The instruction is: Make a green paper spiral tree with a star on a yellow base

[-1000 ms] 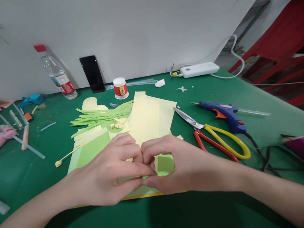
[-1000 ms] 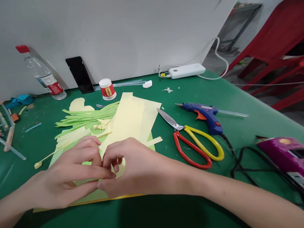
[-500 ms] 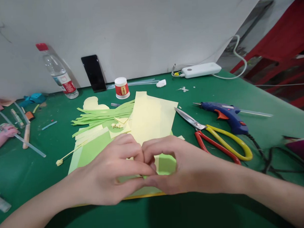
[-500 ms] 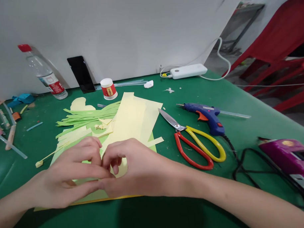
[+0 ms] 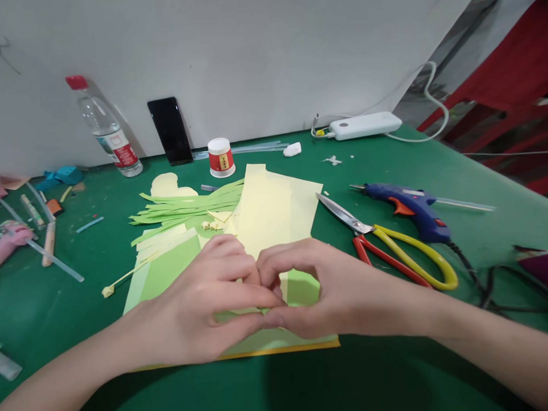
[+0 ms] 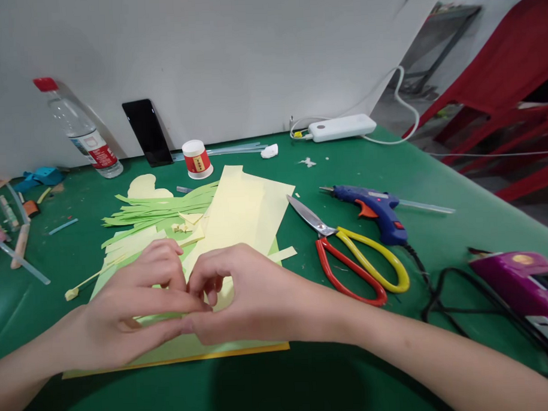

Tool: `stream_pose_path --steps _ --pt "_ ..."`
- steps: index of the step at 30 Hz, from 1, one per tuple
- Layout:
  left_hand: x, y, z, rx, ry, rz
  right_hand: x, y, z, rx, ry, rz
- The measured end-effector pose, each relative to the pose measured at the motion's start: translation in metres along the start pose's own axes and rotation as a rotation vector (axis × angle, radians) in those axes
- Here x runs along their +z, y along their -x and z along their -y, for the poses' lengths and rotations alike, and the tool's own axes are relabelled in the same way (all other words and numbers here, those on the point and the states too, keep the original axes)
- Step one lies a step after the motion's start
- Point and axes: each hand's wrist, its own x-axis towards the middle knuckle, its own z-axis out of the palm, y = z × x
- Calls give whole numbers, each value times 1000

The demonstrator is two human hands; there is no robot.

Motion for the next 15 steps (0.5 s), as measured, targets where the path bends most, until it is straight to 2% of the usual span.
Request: stream_pose_path --steps 2,3,9,15 --pt "-2 -1 -1 14 10 72 -1 1 0 47 2 25" --pt "-2 -1 -1 18 21 63 -2 1 0 61 -13 34" --pt "2 -3 -1 -66 82 -218 -8 0 0 -22 -177 66" --pt "4 0 -2 -109 92 -263 -3 -1 -3 -41 -184 40"
